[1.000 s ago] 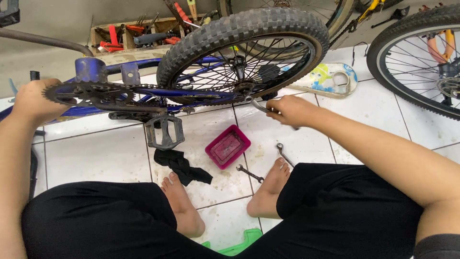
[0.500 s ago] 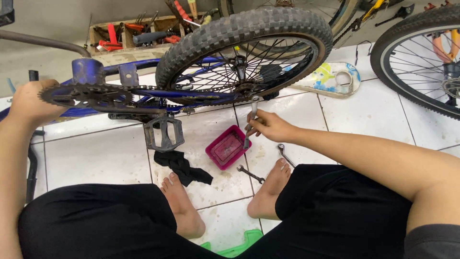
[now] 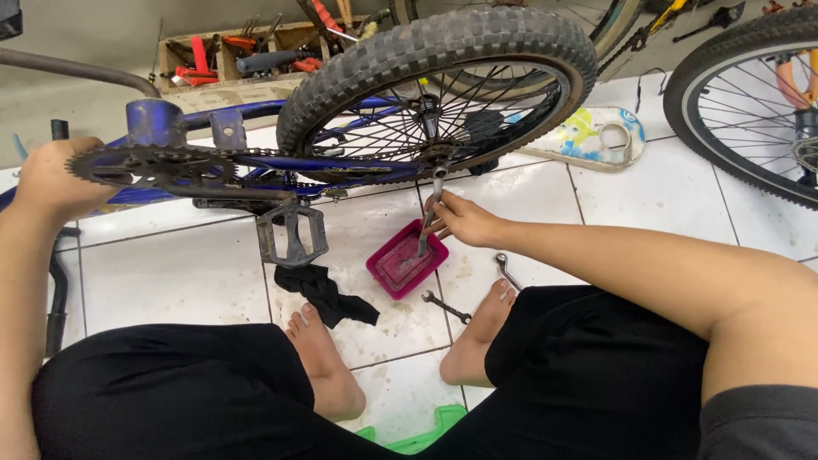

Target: Loosening the rear wheel axle nut of a bicycle using a wrench

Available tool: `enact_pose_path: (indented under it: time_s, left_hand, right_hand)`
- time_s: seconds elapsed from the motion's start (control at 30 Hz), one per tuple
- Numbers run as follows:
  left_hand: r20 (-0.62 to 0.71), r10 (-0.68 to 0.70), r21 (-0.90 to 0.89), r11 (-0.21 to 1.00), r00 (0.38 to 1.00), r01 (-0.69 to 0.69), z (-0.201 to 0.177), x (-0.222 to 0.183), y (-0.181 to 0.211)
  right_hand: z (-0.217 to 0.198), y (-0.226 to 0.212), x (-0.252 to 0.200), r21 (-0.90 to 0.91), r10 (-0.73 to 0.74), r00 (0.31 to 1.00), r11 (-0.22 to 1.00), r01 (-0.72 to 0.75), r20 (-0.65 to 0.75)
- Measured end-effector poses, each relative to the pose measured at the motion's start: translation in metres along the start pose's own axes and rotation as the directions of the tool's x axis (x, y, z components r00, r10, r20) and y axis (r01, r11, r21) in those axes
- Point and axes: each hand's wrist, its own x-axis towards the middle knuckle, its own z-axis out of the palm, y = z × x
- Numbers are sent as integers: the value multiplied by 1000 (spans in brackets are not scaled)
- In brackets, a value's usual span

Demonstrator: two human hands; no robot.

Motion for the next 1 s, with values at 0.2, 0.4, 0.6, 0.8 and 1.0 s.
enact_pose_path:
  time_s: [0.2,0.4,0.6,0.8,1.0]
  left_hand:
    - [28,-10,19,1000,1000,10,-11,-4,9]
    - [30,-13,-22,1000,999,14,-10,-4,5]
    - [29,3,14,1000,1000,-4,-10,-3,6]
    - [55,55,64,996,997,-59,-4,4,0]
    - [39,26,66,997,999,-28,3,5,-2]
  right_hand:
    - [-13,-4,-2,-215,-25,999,977,17,-36]
    - [-11,-23,-14,-297,-43,995,955,15,-88]
    - [4,-28,-19,-267,-68,984,963,22,-164]
    - [-31,-12,-3,-448,-118,989,891,68,-84]
    - [-39,-11,-11,-479,-186,958,876,61,-218]
